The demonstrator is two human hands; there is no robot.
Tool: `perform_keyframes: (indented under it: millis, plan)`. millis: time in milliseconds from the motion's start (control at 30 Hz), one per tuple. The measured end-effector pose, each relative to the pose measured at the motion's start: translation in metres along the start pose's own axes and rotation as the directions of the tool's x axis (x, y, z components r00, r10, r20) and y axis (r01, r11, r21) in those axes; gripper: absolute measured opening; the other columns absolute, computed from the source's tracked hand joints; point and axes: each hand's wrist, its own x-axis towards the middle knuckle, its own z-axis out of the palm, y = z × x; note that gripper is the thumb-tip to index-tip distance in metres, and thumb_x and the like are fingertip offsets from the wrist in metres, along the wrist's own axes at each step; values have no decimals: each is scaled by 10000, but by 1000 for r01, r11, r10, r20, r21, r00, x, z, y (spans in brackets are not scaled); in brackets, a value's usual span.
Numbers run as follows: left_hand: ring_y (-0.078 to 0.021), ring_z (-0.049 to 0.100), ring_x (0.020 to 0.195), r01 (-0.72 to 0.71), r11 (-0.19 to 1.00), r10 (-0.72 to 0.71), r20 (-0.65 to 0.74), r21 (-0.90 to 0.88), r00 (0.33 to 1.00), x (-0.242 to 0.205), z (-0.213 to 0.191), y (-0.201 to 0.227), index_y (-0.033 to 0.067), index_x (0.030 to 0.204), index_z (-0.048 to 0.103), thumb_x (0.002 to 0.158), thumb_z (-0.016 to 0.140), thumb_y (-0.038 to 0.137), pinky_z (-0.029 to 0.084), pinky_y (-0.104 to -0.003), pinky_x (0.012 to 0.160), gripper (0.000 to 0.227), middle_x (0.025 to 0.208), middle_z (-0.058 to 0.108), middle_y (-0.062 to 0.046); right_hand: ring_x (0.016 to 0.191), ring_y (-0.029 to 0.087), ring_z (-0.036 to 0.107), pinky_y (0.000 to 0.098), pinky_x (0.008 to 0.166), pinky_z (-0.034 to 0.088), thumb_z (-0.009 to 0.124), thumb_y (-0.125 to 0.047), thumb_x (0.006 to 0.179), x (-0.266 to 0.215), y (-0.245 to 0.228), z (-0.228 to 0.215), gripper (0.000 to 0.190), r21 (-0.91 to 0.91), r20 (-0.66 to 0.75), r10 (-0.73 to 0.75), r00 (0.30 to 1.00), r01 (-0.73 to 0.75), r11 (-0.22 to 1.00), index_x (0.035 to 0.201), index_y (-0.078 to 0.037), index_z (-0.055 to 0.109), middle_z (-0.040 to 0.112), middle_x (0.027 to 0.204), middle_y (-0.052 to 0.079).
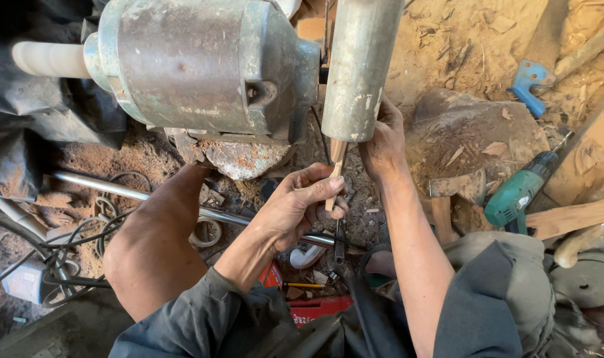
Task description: The person uses a belt sander to smooth and shape a curved wooden piece, then switches to an angle grinder with a sanding disc to further refine the surface. The person holds the wood with both hands and rotates it to access different areas.
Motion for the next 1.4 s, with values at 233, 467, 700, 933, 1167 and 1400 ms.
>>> perform_keyframes:
  millis: [233,467,700,933,1167,1400]
  plan:
    - [-166,718,798,16,999,-15,25,-35,1000,-7,-2,-5,-74,1184,601,944,738,199,636,-280,744,389,996,668,-105,1018,172,695,340,953,574,648,71,968,-4,10,-12,309,25,43,-6,999,5,1000,1276,47,638,716,1143,116]
    - [-157,716,772,37,998,-37,-3,-50,999,-16,1,-11,-47,1171,608,938,730,188,624,-272,716,353,974,671,-103,1050,172,688,334,964,547,664,59,918,-18,13,-12,366,-99,-18,17,1000,-19,995,1283,50,644,718,1150,114]
    - [-155,716,746,105,990,-109,-38,-99,993,-28,0,-18,-21,1183,571,932,725,168,619,-281,666,350,964,669,-97,1081,166,665,353,1005,518,728,-18,922,-32,13,-9,421,-179,-57,32,998,-41,983,1327,31,627,706,1169,98]
    - [-168,719,749,120,985,-127,-46,-123,991,-37,-3,-29,-43,1266,546,932,716,159,613,-252,665,426,981,665,-113,1151,159,632,337,1046,475,738,-154,952,-49,6,5,442,-311,-96,63,993,-90,946,1354,-12,624,701,1203,74]
    - [-160,711,742,147,981,-153,-36,-123,988,-48,-6,-39,-50,1239,548,948,712,156,608,-242,671,393,984,665,-110,1120,152,606,312,1017,466,709,-230,989,-66,-3,16,443,-426,-79,65,995,-93,900,1359,-1,627,692,1223,79]
    - [-149,709,743,182,977,-190,-59,-109,980,-61,-3,-43,-16,1222,561,926,720,170,618,-255,683,385,974,668,-90,1145,174,599,317,1029,464,723,-231,968,-80,-3,21,571,-436,-82,76,994,-104,894,1461,9,565,675,1258,98]
